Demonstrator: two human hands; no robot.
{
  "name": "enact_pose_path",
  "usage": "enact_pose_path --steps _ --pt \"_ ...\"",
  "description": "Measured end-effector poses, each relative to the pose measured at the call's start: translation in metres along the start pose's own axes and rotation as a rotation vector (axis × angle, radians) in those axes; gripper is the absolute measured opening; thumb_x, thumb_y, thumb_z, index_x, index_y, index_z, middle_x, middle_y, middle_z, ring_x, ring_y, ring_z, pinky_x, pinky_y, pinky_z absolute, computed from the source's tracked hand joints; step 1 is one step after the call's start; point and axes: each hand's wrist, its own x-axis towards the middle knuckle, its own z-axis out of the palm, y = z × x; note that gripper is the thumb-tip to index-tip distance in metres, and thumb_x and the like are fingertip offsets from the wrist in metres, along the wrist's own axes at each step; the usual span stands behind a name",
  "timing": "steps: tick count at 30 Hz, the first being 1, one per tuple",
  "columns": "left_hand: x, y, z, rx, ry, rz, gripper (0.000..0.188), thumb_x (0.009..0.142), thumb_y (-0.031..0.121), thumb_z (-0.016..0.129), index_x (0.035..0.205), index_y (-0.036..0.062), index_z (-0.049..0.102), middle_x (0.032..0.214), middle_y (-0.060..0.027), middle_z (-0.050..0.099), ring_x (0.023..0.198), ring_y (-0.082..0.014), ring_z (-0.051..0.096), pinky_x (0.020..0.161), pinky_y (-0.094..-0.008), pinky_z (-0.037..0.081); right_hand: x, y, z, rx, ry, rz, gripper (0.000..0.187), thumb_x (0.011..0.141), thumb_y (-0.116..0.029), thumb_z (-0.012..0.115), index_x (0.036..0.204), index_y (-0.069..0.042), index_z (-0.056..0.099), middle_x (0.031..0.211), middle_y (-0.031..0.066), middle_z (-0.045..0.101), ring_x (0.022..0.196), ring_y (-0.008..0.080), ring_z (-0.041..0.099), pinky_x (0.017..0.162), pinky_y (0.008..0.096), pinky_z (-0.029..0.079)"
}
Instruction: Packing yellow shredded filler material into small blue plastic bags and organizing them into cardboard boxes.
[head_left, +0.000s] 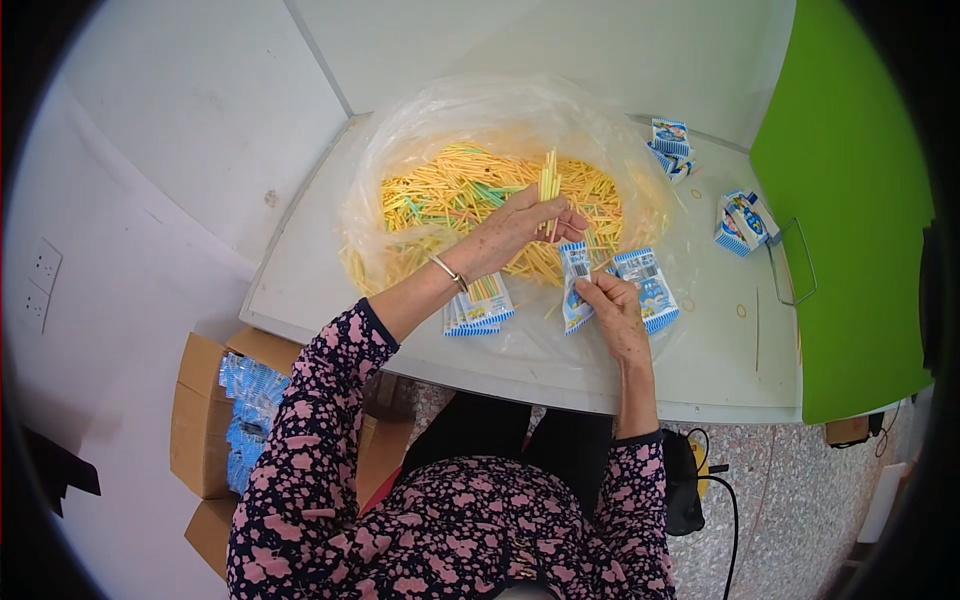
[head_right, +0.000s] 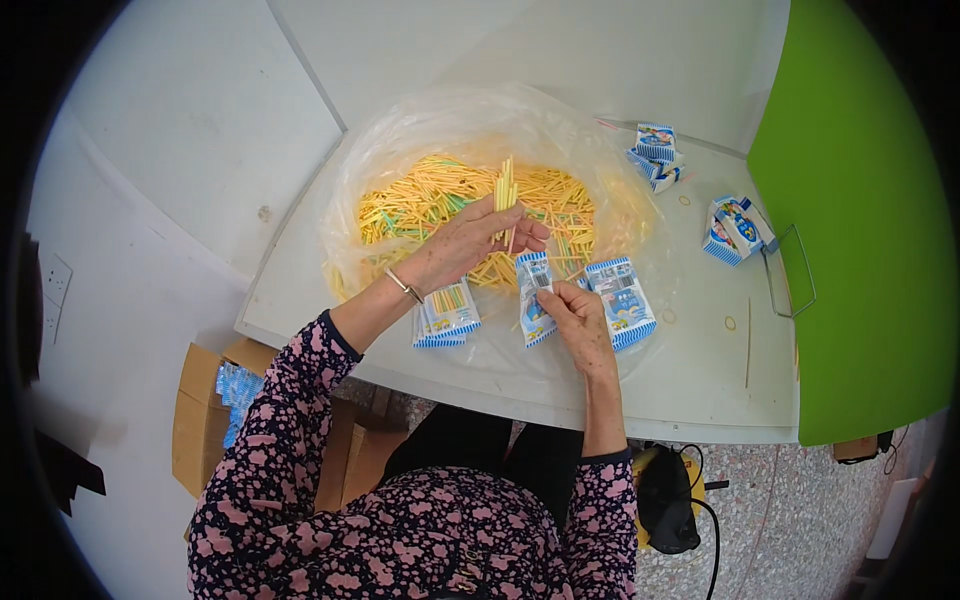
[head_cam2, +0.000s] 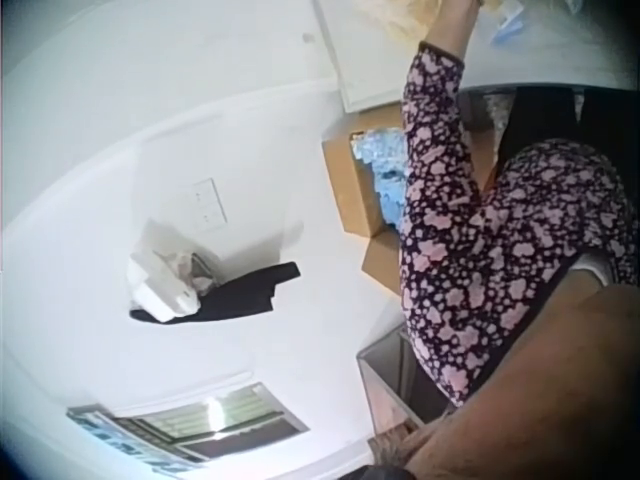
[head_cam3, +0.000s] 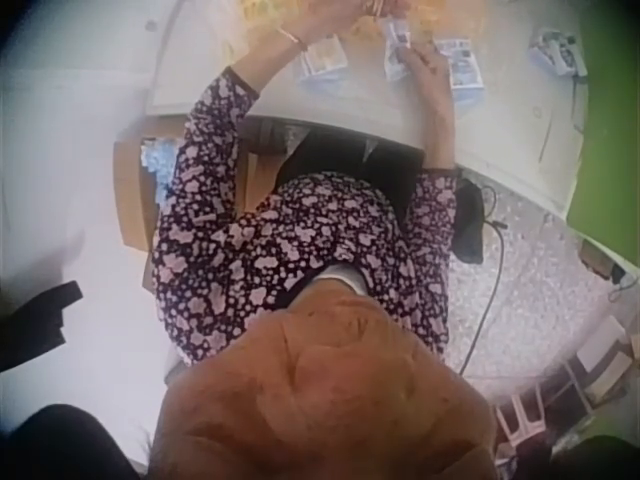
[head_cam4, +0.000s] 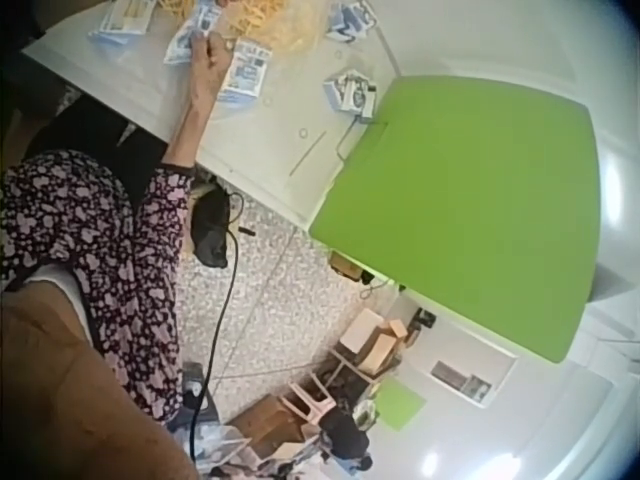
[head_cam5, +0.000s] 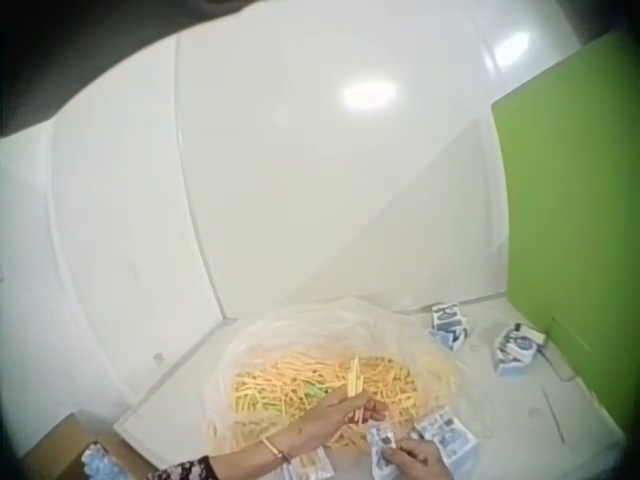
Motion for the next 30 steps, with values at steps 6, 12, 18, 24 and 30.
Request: enact_pose_path --steps 6,12,18,24,30 --pt "-0.004 0.001 0.001 0.012 0.032 -0.007 0.03 0.094 0.029 0.043 0.107 0.0023 0.047 0.103 -0.0134 0.059 0.094 -0.0186 0.057 0.081 -0.0294 0.045 -0.003 -0.006 0.0 -0.1 0.015 0.001 0.023 0.086 -0.018 0.057 0.068 -0.003 0.059 0.059 -0.0078 0.046 0.055 0.0005 0.035 0.05 0.0184 0.027" --pt "-0.006 0.003 0.005 -0.016 0.034 -0.013 0.031 0.094 0.029 0.043 0.107 0.0017 0.049 0.103 -0.0128 0.059 0.096 -0.0194 0.057 0.082 -0.03 0.044 -0.005 -0.009 0.002 -0.052 -0.034 0.024 0.024 0.089 -0.02 0.056 0.073 -0.002 0.06 0.062 -0.0087 0.046 0.057 -0.0002 0.035 0.05 0.0181 0.026" --pt "-0.011 -0.003 0.009 0.106 0.009 0.016 0.033 0.094 0.034 0.04 0.103 0.0041 0.051 0.099 -0.0082 0.06 0.093 -0.013 0.055 0.083 -0.0282 0.041 -0.005 -0.01 0.004 -0.043 -0.082 0.037 0.025 0.089 -0.021 0.056 0.077 0.0 0.062 0.065 -0.0076 0.05 0.059 0.0 0.038 0.051 0.0172 0.029" --pt "-0.017 -0.004 0.017 0.235 -0.087 0.118 0.037 0.095 0.033 0.04 0.111 0.0021 0.052 0.103 -0.0079 0.06 0.103 -0.016 0.052 0.091 -0.0295 0.039 -0.007 -0.009 0.001 0.015 -0.071 0.053 0.022 0.088 -0.019 0.057 0.085 0.001 0.065 0.068 -0.0064 0.054 0.061 0.0003 0.041 0.054 0.0164 0.031" --pt "-0.018 -0.01 0.016 0.238 -0.084 0.132 0.037 0.095 0.033 0.04 0.116 0.0044 0.049 0.111 -0.0069 0.056 0.109 -0.0152 0.048 0.095 -0.0302 0.036 -0.007 -0.01 0.003 0.076 -0.03 0.033 0.023 0.088 -0.02 0.057 0.086 0.001 0.065 0.069 -0.0061 0.055 0.062 0.0002 0.042 0.055 0.0165 0.033"
